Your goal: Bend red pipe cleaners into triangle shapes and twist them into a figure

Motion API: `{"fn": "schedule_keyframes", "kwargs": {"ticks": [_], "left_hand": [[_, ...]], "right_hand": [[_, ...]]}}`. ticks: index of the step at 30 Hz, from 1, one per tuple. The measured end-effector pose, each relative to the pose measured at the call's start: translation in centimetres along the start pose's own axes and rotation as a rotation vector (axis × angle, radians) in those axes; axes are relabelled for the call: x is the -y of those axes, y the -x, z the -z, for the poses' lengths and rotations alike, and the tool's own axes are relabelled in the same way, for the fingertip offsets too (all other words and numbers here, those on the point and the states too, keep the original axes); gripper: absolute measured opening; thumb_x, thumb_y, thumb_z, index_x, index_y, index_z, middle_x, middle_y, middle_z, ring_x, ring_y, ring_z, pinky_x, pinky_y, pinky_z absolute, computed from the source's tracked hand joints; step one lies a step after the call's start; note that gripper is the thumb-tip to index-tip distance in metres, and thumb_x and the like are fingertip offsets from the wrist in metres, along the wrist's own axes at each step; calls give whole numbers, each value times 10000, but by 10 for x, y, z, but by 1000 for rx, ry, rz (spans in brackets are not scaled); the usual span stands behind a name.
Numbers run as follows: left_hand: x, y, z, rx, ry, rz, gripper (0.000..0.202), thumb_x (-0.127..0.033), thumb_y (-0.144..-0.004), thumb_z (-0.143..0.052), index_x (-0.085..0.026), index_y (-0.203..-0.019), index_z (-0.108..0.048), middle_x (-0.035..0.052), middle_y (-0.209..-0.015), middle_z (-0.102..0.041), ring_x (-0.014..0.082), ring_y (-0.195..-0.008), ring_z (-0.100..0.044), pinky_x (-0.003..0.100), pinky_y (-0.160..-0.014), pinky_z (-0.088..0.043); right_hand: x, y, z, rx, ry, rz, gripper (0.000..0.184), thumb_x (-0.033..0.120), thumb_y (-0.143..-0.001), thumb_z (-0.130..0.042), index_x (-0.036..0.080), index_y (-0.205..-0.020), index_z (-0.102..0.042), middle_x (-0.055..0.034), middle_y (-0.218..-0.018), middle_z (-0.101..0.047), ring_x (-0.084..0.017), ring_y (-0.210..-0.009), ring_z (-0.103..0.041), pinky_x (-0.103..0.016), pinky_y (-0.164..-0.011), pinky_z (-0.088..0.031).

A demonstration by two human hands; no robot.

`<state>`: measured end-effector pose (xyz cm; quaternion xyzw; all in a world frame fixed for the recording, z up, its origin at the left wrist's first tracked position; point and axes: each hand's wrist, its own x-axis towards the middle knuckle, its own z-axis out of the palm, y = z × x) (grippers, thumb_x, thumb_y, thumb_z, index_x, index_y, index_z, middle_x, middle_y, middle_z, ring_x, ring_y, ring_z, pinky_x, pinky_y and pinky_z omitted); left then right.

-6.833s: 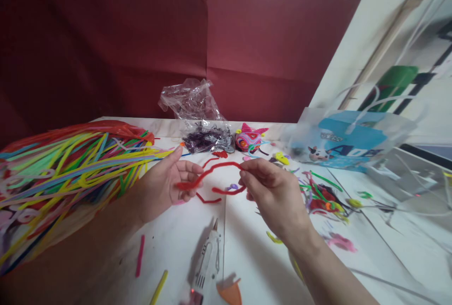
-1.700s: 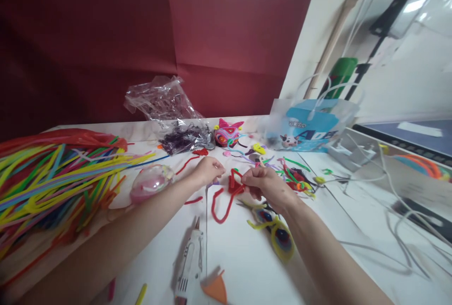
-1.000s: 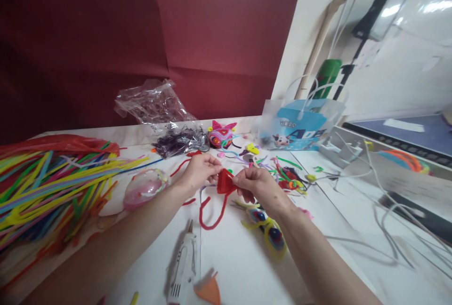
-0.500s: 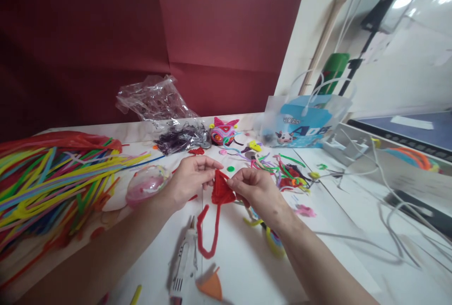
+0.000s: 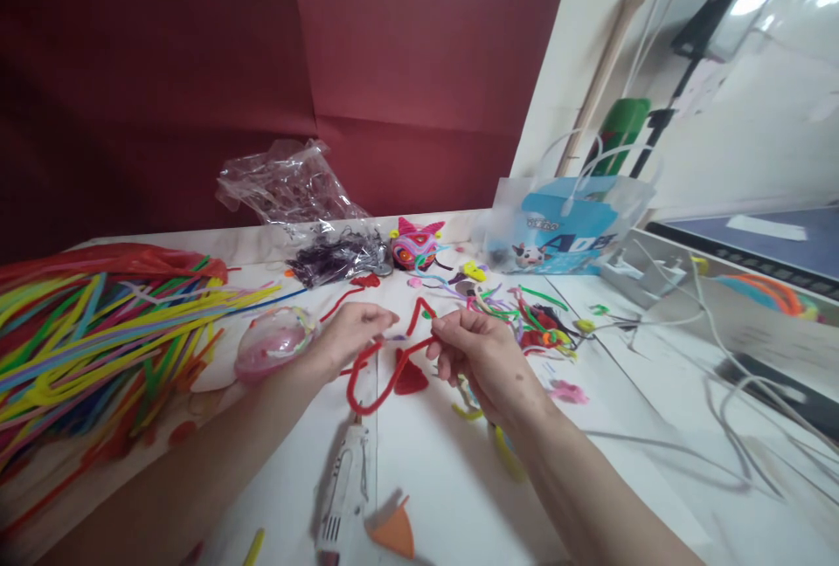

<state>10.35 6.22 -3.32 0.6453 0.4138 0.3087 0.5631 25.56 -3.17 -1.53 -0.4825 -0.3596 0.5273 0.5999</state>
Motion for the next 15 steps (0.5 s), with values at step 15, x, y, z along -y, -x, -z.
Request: {"fn": "schedule_keyframes", "kwargs": {"ticks": [15], "left_hand": [[-48,39,18,227,0,-174,246,-295,-759,-500,-126,-653,-644,35,-553,-620,97,-503,-525,208,-495,-362]], "right_hand": [[10,0,10,-339,117,332,229,308,-597,-733,192,-730,-586,-31,-719,-623,-132,-547,-566,-222,-445,-436]]}}
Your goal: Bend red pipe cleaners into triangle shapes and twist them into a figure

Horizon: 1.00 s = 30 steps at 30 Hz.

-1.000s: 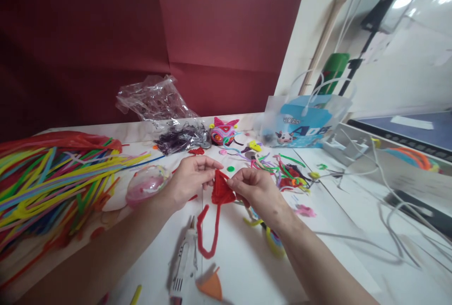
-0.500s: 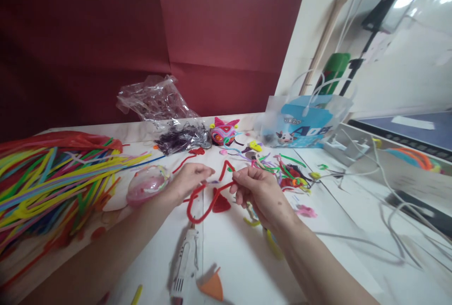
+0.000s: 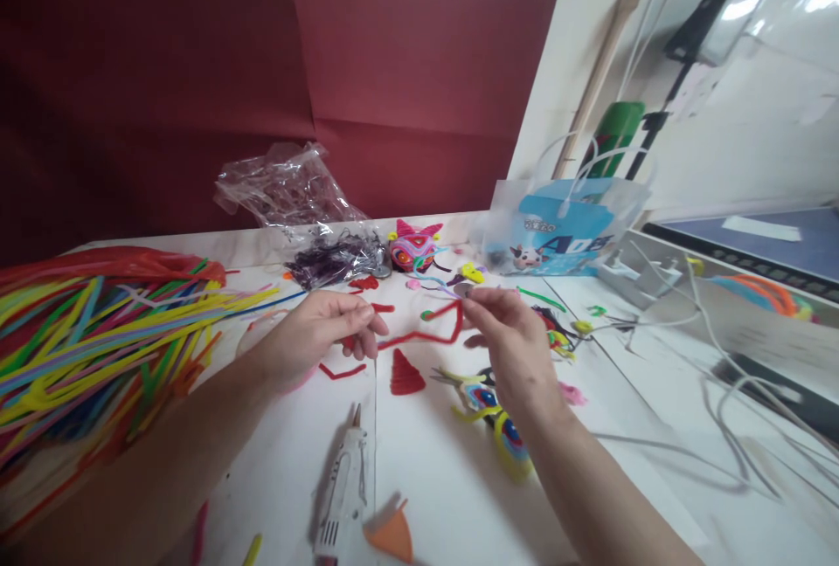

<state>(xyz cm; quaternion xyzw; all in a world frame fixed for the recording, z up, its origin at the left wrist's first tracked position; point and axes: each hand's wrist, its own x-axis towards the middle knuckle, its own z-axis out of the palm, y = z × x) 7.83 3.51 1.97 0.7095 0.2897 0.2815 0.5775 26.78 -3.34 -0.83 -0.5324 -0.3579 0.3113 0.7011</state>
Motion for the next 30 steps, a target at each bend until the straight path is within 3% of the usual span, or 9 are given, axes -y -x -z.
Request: {"fn": "schedule_keyframes", "kwargs": {"ticks": [2,3,7,9,12,16,21,26,30], "left_hand": [[-1,2,-2,13,-57,23,236,-264,-746,-492,-131,-615,-637,9,-469,-564,83,-441,-471,203,-455,-326],[-1,3,-4,27,-86,30,234,-259,-743,-488,-135,-606,-632,-6,-437,-532,77,-417,-440,203,-441,-310],[-3,9,-15,127,-157,24,245,-283,-766,-466,-143,-630,-613,-23,-440,-508,77,-419,-410,207,-436,-300],[-6,11,-19,151,-129,26,248,-296,-776,-459,-145,-631,-590,-18,-460,-518,79,-433,-423,207,-447,-315],[-11,13,-19,121,-22,36,198,-278,-747,-501,-147,-610,-556,2,-515,-568,77,-460,-453,204,-475,-340],[-15,12,-11,61,79,26,126,-232,-683,-569,-136,-603,-589,25,-586,-609,95,-550,-507,220,-569,-384],[-11,9,-8,24,242,61,150,-256,-654,-604,-138,-568,-570,1,-526,-547,83,-511,-466,221,-531,-354],[-8,10,-17,-4,179,93,152,-263,-642,-612,-146,-563,-554,-49,-427,-438,46,-400,-339,208,-417,-222],[-8,11,-19,47,198,117,205,-293,-663,-594,-141,-535,-543,-28,-450,-474,48,-408,-373,208,-426,-246]], "right_hand": [[4,6,0,-76,105,241,237,297,-643,-712,232,-842,-602,-47,-879,-634,-182,-758,-593,-263,-610,-481],[5,10,-1,-19,144,268,214,312,-667,-695,237,-849,-611,-54,-893,-640,-201,-811,-592,-284,-666,-480],[9,27,-9,409,239,40,189,360,-657,-697,191,-733,-661,-43,-693,-649,-174,-631,-586,-270,-568,-462],[9,30,-12,524,190,-42,185,355,-664,-690,175,-649,-650,-20,-593,-617,-132,-533,-542,-237,-498,-426],[9,28,-11,445,114,-80,199,329,-642,-702,171,-558,-616,12,-479,-544,-91,-438,-454,-211,-429,-366],[11,24,-6,399,18,-122,150,284,-608,-706,176,-539,-629,-1,-468,-560,-106,-442,-473,-231,-457,-390],[14,23,-5,439,-30,-167,154,282,-586,-719,172,-533,-624,-9,-470,-572,-110,-436,-481,-232,-446,-390],[12,25,-4,562,4,-154,196,357,-677,-686,168,-719,-652,-11,-562,-601,-113,-497,-513,-226,-478,-406],[10,25,-2,587,52,-169,202,330,-676,-704,160,-601,-626,5,-485,-574,-78,-419,-461,-193,-411,-351]]}}
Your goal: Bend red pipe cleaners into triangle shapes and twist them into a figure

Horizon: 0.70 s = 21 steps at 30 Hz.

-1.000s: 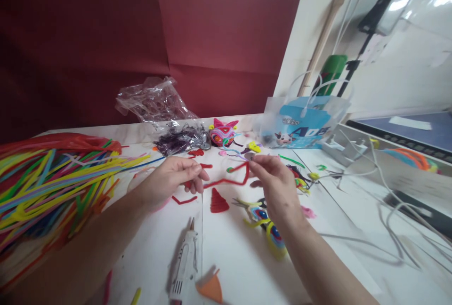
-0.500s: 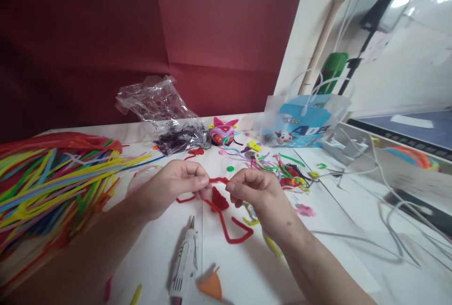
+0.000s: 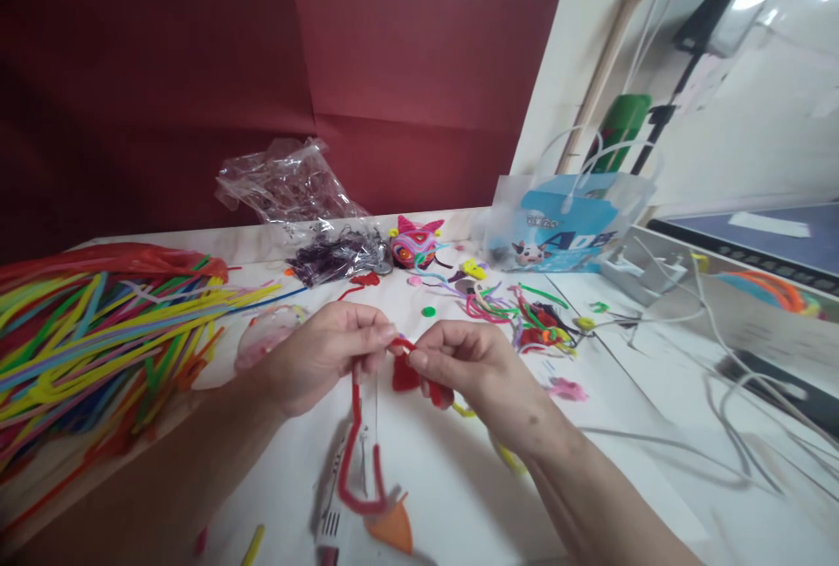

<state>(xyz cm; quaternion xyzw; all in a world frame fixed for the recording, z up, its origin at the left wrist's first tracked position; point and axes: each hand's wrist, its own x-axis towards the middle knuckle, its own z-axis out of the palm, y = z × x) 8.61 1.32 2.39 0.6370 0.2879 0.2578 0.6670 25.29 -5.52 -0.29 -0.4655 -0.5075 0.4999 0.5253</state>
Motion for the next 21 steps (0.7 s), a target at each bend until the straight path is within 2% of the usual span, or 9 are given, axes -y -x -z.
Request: {"fn": "schedule_keyframes", "kwargs": {"ticks": [3,6,12,17,21], "left_hand": [[-2,0,4,16,93,45,176,-282,-656,-614,-133,-575,-565,-5,-499,-532,63,-442,-438,212,-464,-307],[-4,0,7,4,143,47,132,-235,-617,-655,-121,-618,-589,11,-566,-578,70,-490,-480,211,-495,-338],[-4,1,5,8,183,19,109,-192,-609,-664,-114,-625,-590,-11,-539,-556,60,-484,-464,197,-480,-324],[-1,1,4,23,187,11,107,-187,-631,-658,-112,-649,-584,-30,-519,-537,42,-458,-438,186,-475,-304],[3,-1,5,15,197,-19,100,-189,-648,-653,-117,-665,-587,-32,-507,-534,38,-444,-429,181,-451,-274]], "right_hand": [[2,-1,2,-104,-94,12,203,323,-633,-733,165,-579,-618,16,-450,-554,-72,-369,-441,-186,-359,-327],[5,-3,4,-145,-151,12,208,320,-605,-749,166,-562,-616,15,-435,-547,-72,-352,-438,-181,-331,-314],[2,-5,3,-125,-133,1,203,311,-606,-754,153,-559,-635,1,-473,-581,-72,-395,-475,-183,-394,-369],[1,-5,2,-98,-183,-73,208,293,-598,-764,143,-576,-621,20,-414,-548,-50,-345,-423,-157,-346,-315],[0,-6,3,-48,-240,-95,207,285,-630,-749,145,-589,-602,12,-431,-582,-44,-336,-437,-143,-342,-322]]}}
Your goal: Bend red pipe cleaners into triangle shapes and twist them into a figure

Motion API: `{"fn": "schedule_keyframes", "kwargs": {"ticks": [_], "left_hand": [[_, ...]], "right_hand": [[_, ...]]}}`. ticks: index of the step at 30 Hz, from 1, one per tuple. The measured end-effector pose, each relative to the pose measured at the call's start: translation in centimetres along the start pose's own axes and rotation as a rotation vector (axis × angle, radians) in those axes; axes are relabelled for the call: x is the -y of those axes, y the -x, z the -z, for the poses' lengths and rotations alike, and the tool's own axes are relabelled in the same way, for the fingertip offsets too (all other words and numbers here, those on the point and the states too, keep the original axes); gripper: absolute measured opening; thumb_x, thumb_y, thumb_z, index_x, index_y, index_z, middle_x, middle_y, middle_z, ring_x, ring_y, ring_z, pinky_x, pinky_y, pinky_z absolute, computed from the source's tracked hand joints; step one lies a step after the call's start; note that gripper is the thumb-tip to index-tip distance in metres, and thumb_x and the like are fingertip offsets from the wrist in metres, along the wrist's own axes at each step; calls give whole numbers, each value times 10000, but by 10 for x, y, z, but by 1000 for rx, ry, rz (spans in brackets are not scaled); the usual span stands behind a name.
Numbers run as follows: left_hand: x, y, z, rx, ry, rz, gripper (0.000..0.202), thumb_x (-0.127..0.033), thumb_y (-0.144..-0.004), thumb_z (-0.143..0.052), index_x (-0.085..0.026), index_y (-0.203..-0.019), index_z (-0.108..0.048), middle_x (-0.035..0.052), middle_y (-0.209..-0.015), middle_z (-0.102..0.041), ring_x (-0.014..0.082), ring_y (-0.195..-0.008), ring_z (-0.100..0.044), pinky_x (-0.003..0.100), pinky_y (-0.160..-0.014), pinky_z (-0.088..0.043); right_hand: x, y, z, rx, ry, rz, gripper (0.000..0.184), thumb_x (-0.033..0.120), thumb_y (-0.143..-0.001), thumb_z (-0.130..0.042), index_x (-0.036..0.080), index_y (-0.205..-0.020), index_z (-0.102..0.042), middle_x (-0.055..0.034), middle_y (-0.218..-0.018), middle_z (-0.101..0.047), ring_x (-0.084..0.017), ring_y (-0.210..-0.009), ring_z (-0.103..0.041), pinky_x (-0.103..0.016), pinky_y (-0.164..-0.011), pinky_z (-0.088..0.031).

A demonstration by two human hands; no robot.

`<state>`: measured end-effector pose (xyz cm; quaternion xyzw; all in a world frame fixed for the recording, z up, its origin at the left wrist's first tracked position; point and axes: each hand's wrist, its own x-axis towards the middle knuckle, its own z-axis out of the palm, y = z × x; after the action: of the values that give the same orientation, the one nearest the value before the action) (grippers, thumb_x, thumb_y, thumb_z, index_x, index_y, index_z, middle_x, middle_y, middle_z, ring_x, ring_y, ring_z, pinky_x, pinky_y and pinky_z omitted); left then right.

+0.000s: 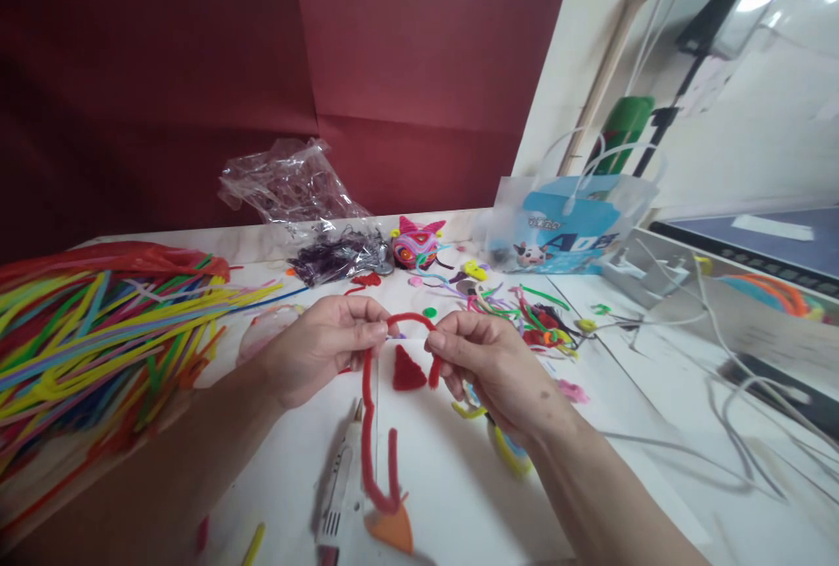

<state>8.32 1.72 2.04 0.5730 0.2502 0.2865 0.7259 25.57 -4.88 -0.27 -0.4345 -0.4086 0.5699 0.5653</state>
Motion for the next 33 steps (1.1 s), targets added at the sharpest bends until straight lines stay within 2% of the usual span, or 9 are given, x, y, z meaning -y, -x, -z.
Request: {"fn": "schedule_keyframes", "kwargs": {"ticks": [9,15,18,22,27,33], "left_hand": [[3,-1,-3,-43,49,-41,77,-175,-693,-614,-133,-668,-554,-36,-514,-531,35,-440,-430,175,-446,-281],[6,-1,-5,-47,-9,-62,56,-185,-712,-606,-130,-714,-596,-36,-522,-524,28,-436,-410,172,-439,-267],[6,-2,-5,-52,-9,-88,56,-172,-719,-587,-133,-752,-611,-41,-526,-517,28,-441,-408,173,-448,-277],[5,-1,-6,-37,3,-56,109,-160,-712,-571,-130,-805,-619,-41,-522,-510,41,-455,-436,178,-468,-300],[5,0,-7,-7,-30,-27,72,-185,-712,-579,-124,-744,-601,-36,-504,-515,42,-430,-437,184,-448,-280],[5,-2,-1,-1,-90,-41,136,-242,-690,-624,-122,-663,-566,-28,-517,-536,36,-429,-425,182,-433,-267]], "right_hand": [[-3,0,1,124,4,-3,169,250,-651,-734,137,-636,-610,-20,-517,-638,-63,-374,-497,-166,-375,-366],[-3,0,-6,118,-40,10,162,232,-626,-747,139,-624,-614,-23,-544,-657,-71,-382,-518,-173,-384,-377],[-4,0,-8,112,-35,16,156,238,-653,-729,141,-622,-612,-27,-548,-661,-72,-393,-521,-169,-392,-372],[-4,2,-8,136,-27,29,174,256,-680,-708,140,-600,-604,-36,-581,-672,-72,-415,-526,-171,-413,-379],[-7,2,-9,142,-18,18,177,263,-693,-698,142,-600,-607,-27,-545,-653,-73,-418,-525,-171,-427,-389],[-7,-3,-3,62,-45,40,195,314,-669,-712,150,-613,-622,-9,-523,-616,-77,-398,-514,-164,-381,-372]]}}
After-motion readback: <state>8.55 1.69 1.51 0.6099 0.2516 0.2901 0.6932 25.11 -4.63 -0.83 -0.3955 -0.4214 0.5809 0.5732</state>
